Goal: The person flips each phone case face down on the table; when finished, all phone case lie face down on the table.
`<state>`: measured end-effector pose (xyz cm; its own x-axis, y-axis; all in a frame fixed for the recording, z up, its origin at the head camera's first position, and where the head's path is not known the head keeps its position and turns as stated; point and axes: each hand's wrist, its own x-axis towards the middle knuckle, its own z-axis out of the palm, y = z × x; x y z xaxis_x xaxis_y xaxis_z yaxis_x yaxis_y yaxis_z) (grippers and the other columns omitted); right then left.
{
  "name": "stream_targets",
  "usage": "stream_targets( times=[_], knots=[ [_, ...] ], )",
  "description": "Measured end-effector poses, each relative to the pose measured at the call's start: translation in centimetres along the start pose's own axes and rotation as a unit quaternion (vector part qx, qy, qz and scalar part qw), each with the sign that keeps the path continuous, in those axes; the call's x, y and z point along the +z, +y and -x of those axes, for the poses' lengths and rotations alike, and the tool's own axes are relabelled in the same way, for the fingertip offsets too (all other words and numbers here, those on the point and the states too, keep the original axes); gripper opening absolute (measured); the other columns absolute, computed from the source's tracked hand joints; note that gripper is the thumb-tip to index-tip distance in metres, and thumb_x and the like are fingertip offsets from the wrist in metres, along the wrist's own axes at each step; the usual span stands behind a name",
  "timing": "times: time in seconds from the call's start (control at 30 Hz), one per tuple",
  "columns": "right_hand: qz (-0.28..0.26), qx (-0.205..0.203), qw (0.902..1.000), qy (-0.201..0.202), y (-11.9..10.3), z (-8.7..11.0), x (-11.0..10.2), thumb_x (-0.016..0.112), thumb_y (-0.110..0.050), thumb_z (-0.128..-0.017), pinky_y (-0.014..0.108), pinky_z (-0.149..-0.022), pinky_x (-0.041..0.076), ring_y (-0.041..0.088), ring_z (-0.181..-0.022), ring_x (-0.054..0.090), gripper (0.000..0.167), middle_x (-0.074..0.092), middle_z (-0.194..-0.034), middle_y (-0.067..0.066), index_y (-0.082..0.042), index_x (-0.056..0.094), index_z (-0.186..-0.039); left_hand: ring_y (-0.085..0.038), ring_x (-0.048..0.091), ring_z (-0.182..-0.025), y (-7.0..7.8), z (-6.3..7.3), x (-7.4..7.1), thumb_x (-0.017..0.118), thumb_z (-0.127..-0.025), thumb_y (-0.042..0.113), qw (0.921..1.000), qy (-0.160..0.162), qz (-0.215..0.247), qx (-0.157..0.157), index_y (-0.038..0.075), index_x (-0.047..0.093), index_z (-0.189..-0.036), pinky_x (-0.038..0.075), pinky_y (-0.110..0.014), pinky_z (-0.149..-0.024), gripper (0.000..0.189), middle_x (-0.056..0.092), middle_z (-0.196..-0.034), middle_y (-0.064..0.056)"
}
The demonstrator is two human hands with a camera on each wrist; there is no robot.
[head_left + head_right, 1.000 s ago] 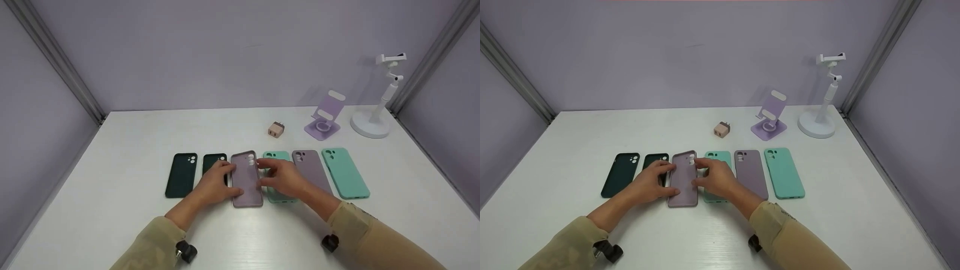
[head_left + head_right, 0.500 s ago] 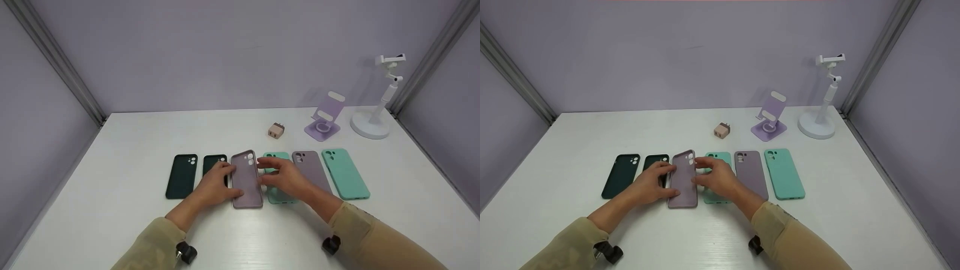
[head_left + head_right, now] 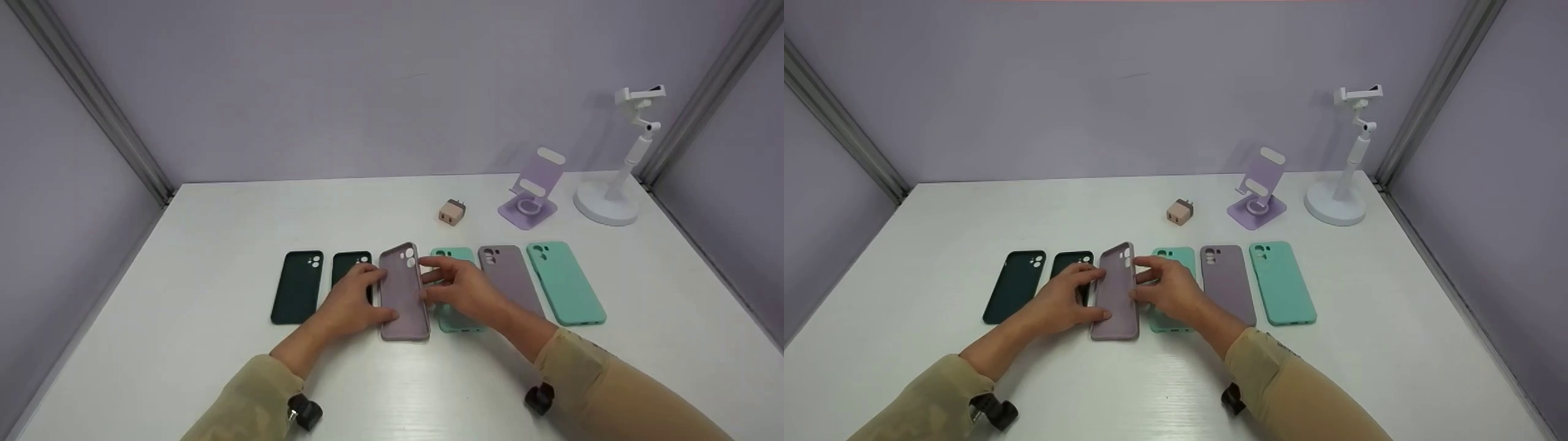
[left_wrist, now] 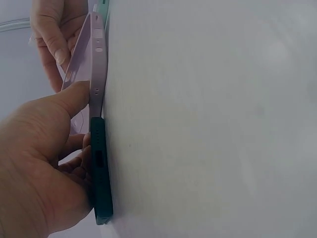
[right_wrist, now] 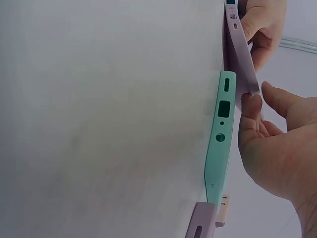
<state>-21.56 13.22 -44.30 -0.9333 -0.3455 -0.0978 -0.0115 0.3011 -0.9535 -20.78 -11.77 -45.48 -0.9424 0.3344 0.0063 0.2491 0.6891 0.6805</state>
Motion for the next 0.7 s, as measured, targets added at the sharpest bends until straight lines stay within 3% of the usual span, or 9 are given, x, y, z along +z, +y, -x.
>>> stream_targets(
  times=[0.2,0.47,0.7],
  knots=[
    [-0.016,0.016,0.9994,-0.025,-0.1,-0.1,-0.2,0.076,-0.003,-0.098,0.037,-0.091,0.061,0.025,-0.107,0.073,0.073,0.075,-0.117,0.015,-0.014,0.045,-0.162,-0.031,0.047,-0.144,0.3,0.0,-0.3,0.09,-0.087,0.032,1.0,-0.003,-0.006,0.002,0.004,0.054,-0.155,0.04,-0.046,-0.118,0.081,0.045,-0.158,-0.013],
    [-0.011,0.037,0.9993,-0.004,-0.5,-0.3,-0.2,0.077,-0.005,-0.098,0.035,-0.087,0.062,0.023,-0.1,0.074,0.073,0.077,-0.112,0.011,-0.016,0.046,-0.163,-0.03,0.048,-0.142,1.0,-0.4,-1.1,0.09,-0.087,0.031,0.9998,-0.02,-0.001,-0.007,0.005,0.053,-0.155,0.04,-0.046,-0.119,0.082,0.045,-0.158,-0.013],
    [-0.007,0.053,0.9985,0.009,-0.2,-0.2,-0.1,0.076,-0.005,-0.098,0.034,-0.089,0.061,0.022,-0.099,0.074,0.071,0.076,-0.111,0.01,-0.018,0.048,-0.162,-0.031,0.045,-0.147,1.5,0.1,-1.9,0.091,-0.087,0.029,0.9987,-0.033,0.01,-0.037,0.007,0.056,-0.154,0.037,-0.049,-0.121,0.078,0.047,-0.16,-0.014]
  ],
)
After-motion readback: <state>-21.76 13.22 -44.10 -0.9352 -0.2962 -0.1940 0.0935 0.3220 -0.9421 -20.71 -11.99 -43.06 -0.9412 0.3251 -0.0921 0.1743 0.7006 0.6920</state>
